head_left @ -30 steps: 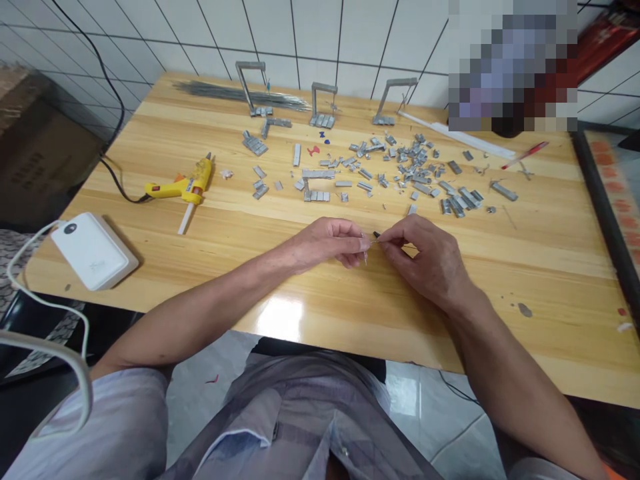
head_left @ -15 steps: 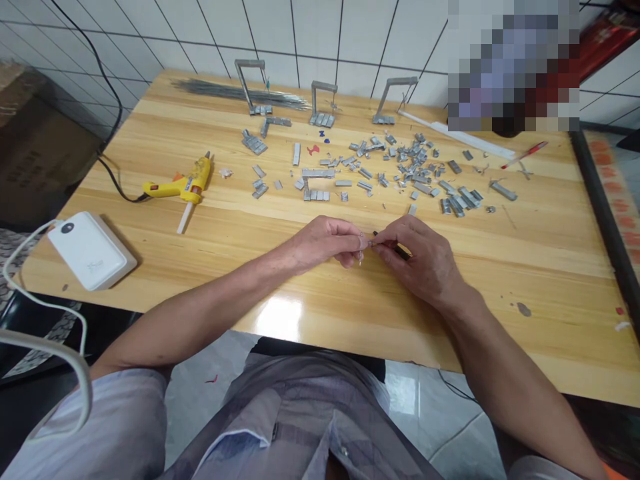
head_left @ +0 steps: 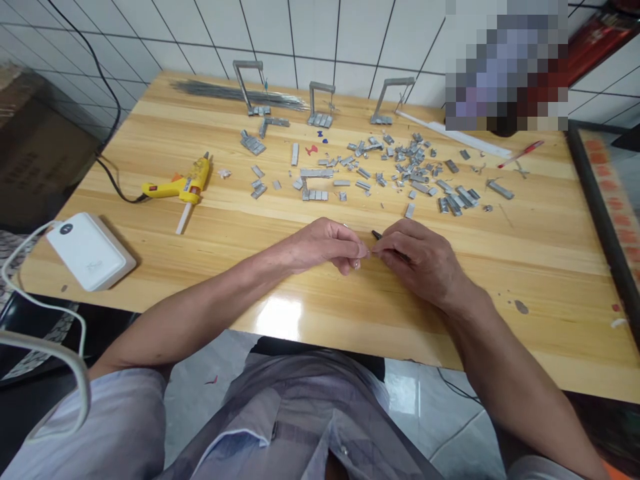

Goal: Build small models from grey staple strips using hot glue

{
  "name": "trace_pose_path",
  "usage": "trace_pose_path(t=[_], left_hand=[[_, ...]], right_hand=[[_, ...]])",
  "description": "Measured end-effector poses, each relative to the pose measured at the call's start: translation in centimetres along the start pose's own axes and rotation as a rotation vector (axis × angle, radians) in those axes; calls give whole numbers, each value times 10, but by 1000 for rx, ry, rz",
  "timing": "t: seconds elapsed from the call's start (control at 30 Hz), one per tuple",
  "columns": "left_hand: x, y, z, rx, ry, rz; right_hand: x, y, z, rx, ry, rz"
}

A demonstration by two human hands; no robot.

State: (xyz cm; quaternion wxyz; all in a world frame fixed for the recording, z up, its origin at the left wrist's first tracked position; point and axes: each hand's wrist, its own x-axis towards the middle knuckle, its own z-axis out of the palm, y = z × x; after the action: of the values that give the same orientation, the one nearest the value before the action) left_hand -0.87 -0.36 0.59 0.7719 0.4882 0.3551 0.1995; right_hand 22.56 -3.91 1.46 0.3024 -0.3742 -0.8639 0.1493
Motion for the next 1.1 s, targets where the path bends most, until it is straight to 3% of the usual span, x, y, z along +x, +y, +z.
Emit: trace_pose_path(t=[0.2,0.43,0.57,0.63,0.77,0.93,1.1], left_hand=[[2,-1,-1,-2,70,70],[3,-5,4,40,82,82],[5,-8,6,60,212,211],[6,-9,5,56,297,290],[9,-10,2,12,381,392],[12,-15,4,15,377,427],[12,-15,8,17,388,455]], right_hand=[[0,4,4,6,98,21],[1,3,10,-23,113,-5],[-2,1,-8,-137,190,150],[-11,0,-24,-255,174,255],[-54,-2,-42,-493,-31,291],[-108,-5,-17,-635,-189,334],[-113,-4,-1,-569,-75,446]])
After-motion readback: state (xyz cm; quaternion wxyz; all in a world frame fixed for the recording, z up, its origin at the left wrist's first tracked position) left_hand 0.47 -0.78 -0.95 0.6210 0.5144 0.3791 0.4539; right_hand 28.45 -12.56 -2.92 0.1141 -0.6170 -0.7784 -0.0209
